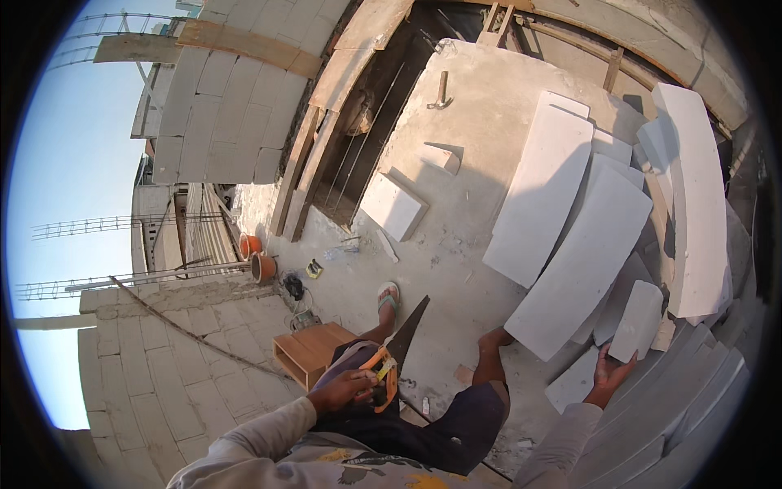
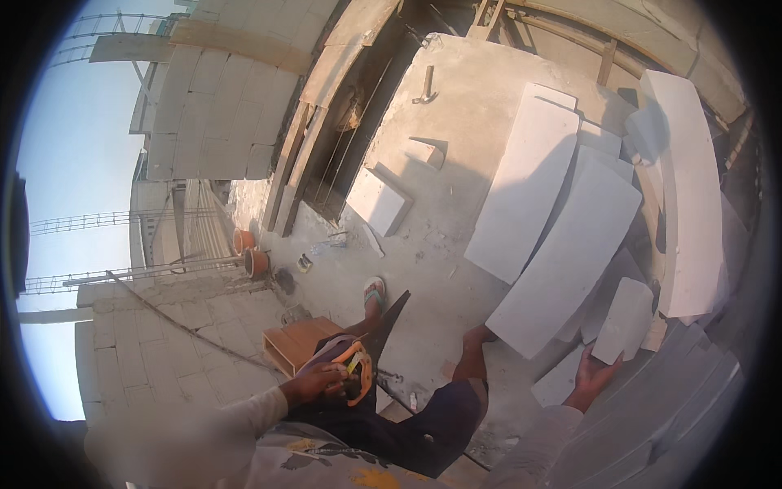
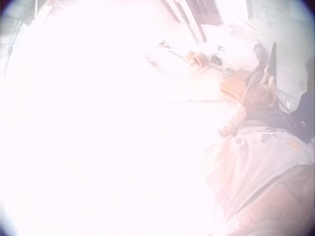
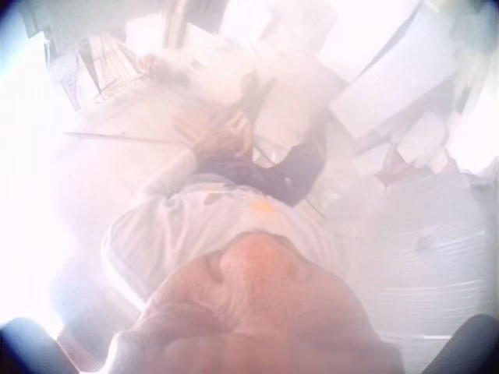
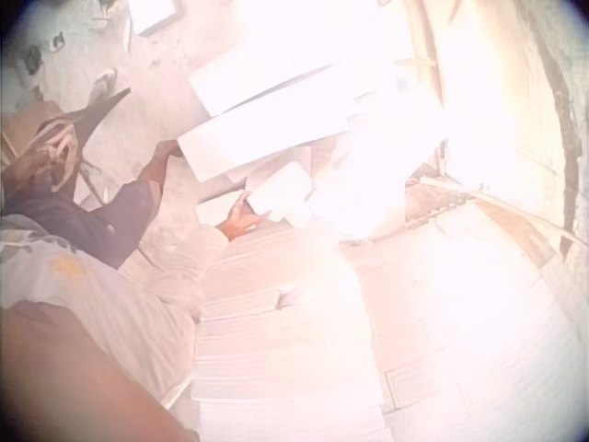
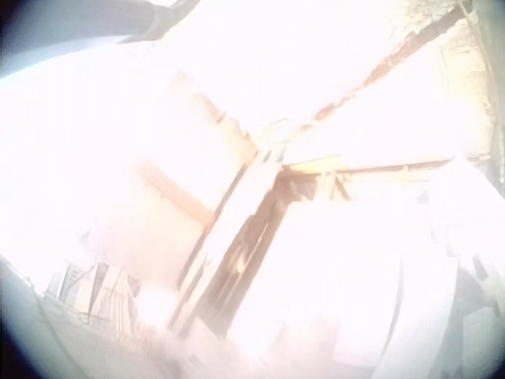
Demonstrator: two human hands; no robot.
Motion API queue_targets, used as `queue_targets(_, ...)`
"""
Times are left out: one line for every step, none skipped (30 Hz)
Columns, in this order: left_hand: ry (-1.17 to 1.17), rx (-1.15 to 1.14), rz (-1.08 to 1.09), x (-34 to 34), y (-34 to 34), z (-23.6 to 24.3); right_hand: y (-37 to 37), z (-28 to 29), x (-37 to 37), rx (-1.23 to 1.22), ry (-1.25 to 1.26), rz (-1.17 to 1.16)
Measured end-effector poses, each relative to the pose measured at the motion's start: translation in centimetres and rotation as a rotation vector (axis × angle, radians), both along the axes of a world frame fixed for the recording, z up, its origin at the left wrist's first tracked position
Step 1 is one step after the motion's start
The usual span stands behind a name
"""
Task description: The person measures and cuts white rectangular tiles using a tape measure and hand saw, then applies mortar with a trowel and places the tiles onto a wall. The person repeats this process for multiple tiles, adjusting their position as needed.
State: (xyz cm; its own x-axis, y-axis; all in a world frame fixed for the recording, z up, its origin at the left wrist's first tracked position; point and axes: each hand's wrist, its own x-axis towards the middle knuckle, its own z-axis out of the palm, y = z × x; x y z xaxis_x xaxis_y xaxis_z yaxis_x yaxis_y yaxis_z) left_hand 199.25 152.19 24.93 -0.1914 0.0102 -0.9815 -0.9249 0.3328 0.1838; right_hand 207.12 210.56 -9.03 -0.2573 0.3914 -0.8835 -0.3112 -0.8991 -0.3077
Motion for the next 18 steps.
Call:
queue_targets(-0.017, 0.039, 0.084, 1.1, -1.5, 0.0, -2.4, 2.7, 0.5, 0.014, -0.058, 0.075)
queue_targets(-0.017, 0.040, 0.161, 1.5, -2.2, 0.2, -5.1, 6.1, 1.0, 0.042, -0.142, 0.171)
queue_targets(-0.018, 0.040, 0.237, 1.8, -2.6, 0.7, -8.1, 9.8, 1.4, 0.071, -0.227, 0.264)
queue_targets(-0.018, 0.036, 0.316, 2.1, -3.1, 1.1, -11.1, 13.4, 2.0, 0.051, -0.285, 0.360)
queue_targets(0.007, 0.020, 0.400, 2.2, -3.5, 1.2, -13.7, 15.9, 3.3, 0.032, -0.295, 0.461)
queue_targets(0.033, 0.000, 0.486, 2.4, -4.1, 1.5, -16.8, 18.4, 4.2, 0.060, -0.306, 0.568)
queue_targets(0.060, -0.027, 0.572, 2.5, -4.9, 1.8, -19.7, 20.7, 4.5, 0.059, -0.306, 0.663)
queue_targets(0.083, -0.007, 0.563, 2.6, -6.1, 2.0, -22.3, 22.8, 4.5, 0.057, -0.312, 0.757)
queue_targets(0.107, 0.014, 0.555, 2.8, -7.5, 1.9, -24.8, 25.1, 3.6, 0.055, -0.320, 0.864)
queue_targets(0.130, 0.031, 0.548, 3.0, -8.9, 1.8, -27.1, 26.9, 2.3, 0.049, -0.333, 0.971)
queue_targets(0.143, 0.049, 0.563, 3.2, -10.3, 1.4, -29.6, 27.6, 0.9, 0.079, -0.268, 1.052)
queue_targets(0.159, 0.066, 0.579, 3.6, -11.7, 0.8, -32.0, 27.5, -0.6, 0.107, -0.202, 1.135)
queue_targets(0.176, 0.078, 0.594, 3.9, -13.2, 0.3, -34.2, 26.1, -2.3, 0.079, -0.150, 1.179)
queue_targets(0.180, 0.091, 0.558, 4.1, -14.8, -0.4, -36.7, 24.1, -4.1, 0.052, -0.102, 1.213)
queue_targets(0.185, 0.106, 0.518, 4.5, -16.3, -1.2, -39.6, 22.6, -6.8, 0.022, -0.053, 1.215)
queue_targets(0.196, 0.115, 0.483, 4.6, -18.0, -1.9, -42.6, 20.6, -9.7, -0.012, 0.004, 1.221)
queue_targets(0.203, 0.089, 0.462, 4.4, -19.2, -2.0, -45.3, 16.4, -11.9, -0.017, 0.061, 1.258)
queue_targets(0.204, 0.063, 0.436, 3.7, -19.9, -1.5, -48.1, 12.3, -14.0, -0.025, 0.110, 1.289)
